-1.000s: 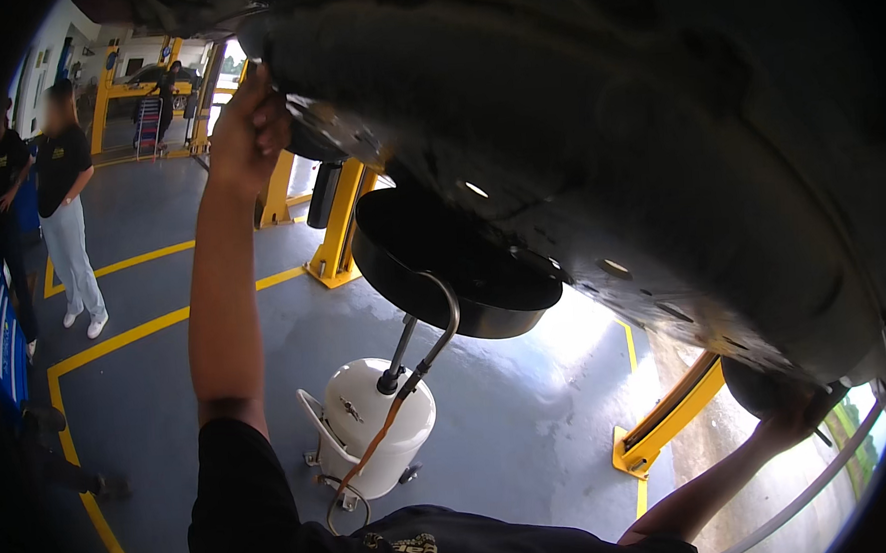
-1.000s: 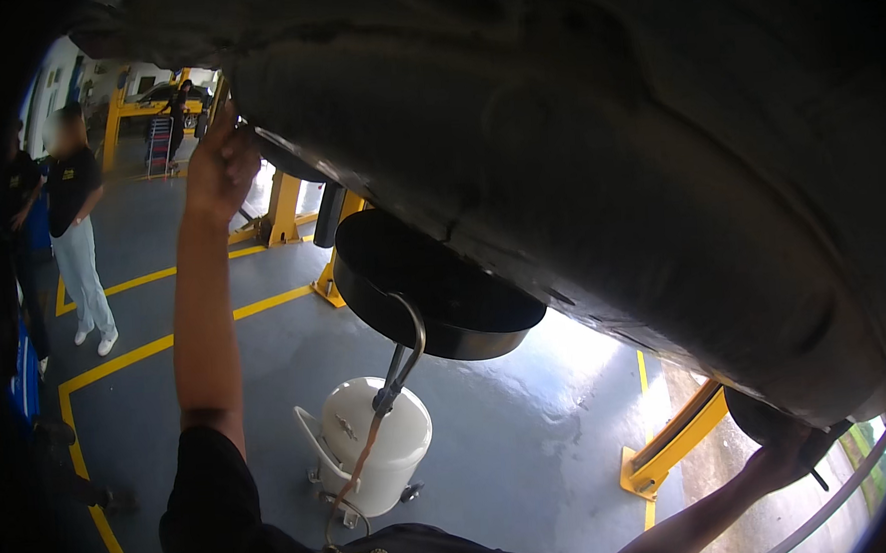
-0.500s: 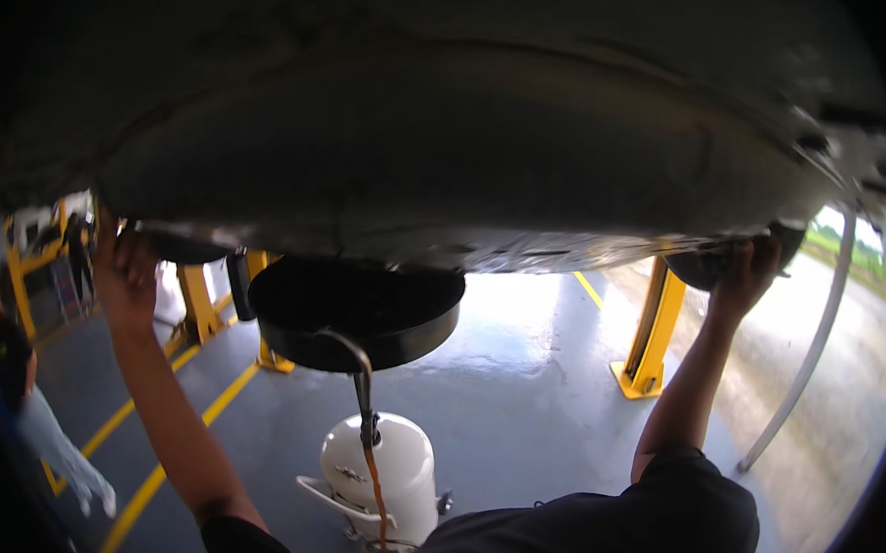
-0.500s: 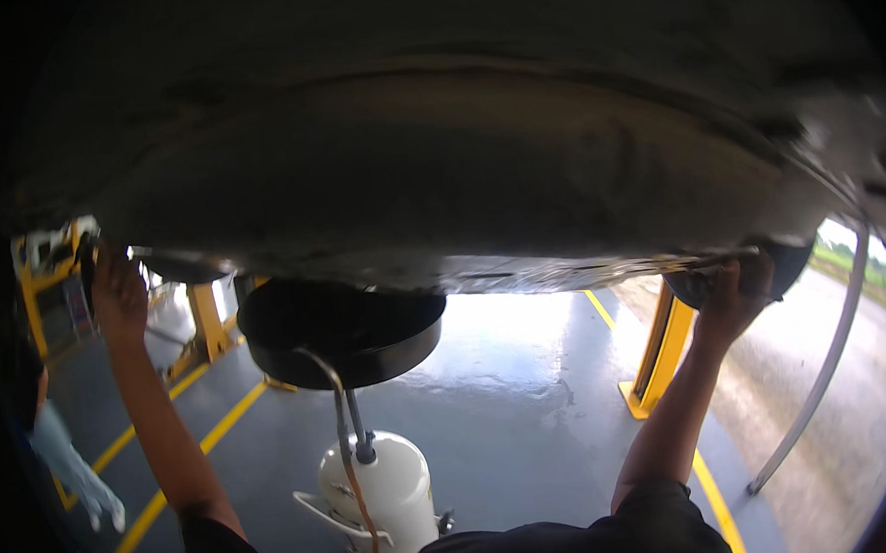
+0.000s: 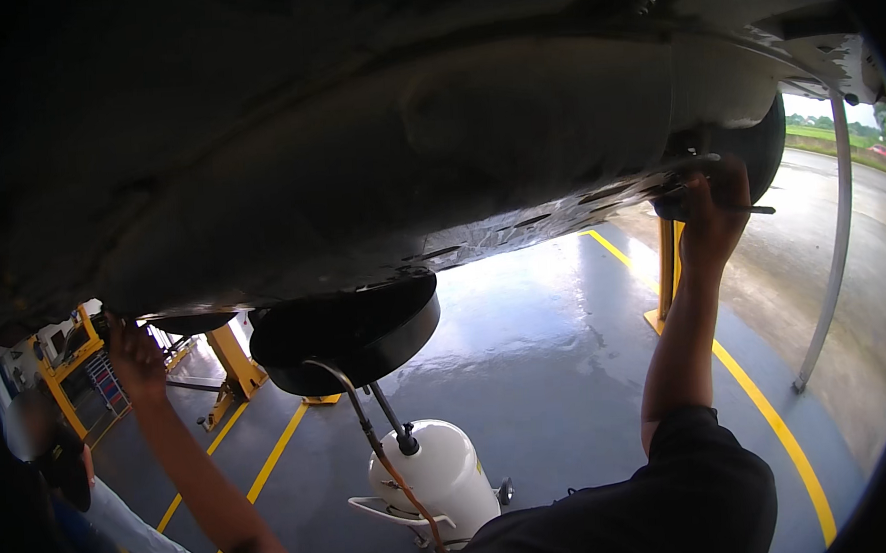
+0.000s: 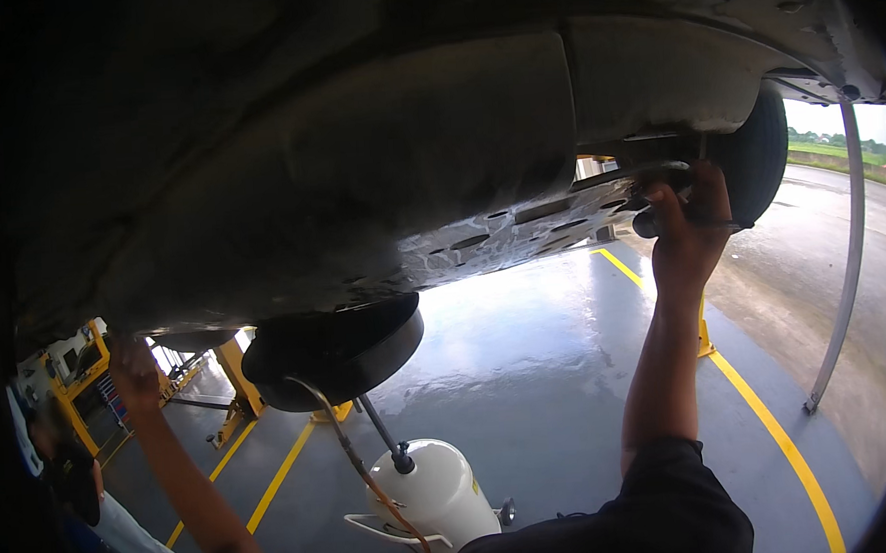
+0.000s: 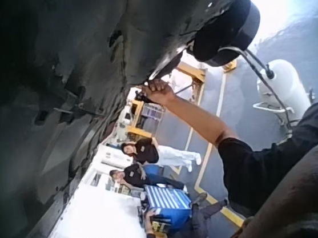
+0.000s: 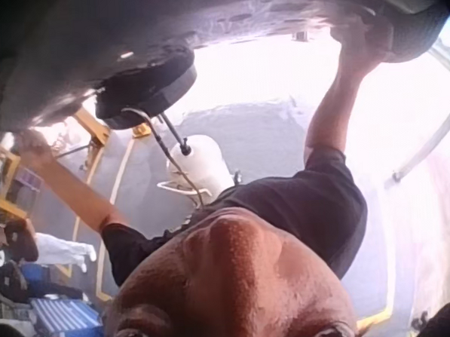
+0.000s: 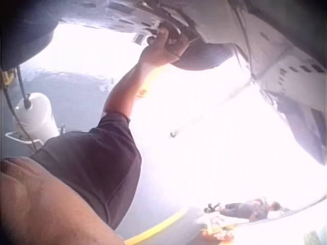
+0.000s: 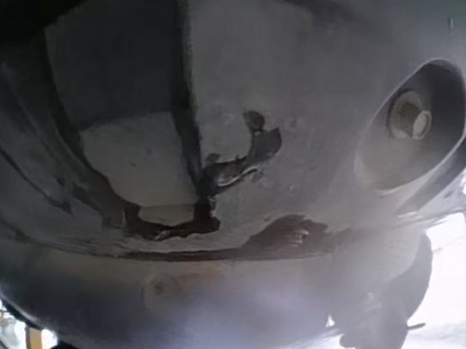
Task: The person works under a raised vehicle, using a screwdriver to loosen and remove fasteners from the undercarriage. They reposition a drain pan and continue removing fasteners from different areas of the vehicle's underside.
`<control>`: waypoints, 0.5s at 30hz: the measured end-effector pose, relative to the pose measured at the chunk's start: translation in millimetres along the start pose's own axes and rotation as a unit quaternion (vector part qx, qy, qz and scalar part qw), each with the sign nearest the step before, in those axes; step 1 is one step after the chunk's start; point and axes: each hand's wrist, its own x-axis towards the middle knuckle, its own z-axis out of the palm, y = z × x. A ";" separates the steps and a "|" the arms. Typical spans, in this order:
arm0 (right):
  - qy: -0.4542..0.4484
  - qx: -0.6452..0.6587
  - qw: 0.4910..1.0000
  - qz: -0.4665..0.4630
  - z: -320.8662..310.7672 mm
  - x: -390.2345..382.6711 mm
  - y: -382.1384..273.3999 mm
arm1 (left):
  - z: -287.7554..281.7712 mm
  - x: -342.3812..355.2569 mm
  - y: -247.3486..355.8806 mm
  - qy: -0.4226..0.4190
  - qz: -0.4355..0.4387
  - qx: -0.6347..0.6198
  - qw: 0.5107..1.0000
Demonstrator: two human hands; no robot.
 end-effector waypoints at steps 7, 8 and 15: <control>0.040 -0.105 0.993 -0.030 5.0 -1.6 27.1 | -27.5 -4.6 25.8 0.068 0.022 0.089 0.993; 0.037 -0.152 0.986 -0.062 14.7 -6.0 17.8 | -22.2 -10.8 26.4 0.087 0.038 0.087 0.992; -0.035 -0.389 0.895 -0.214 -36.7 -3.5 33.7 | 22.0 -18.0 -21.1 0.139 0.009 0.126 0.982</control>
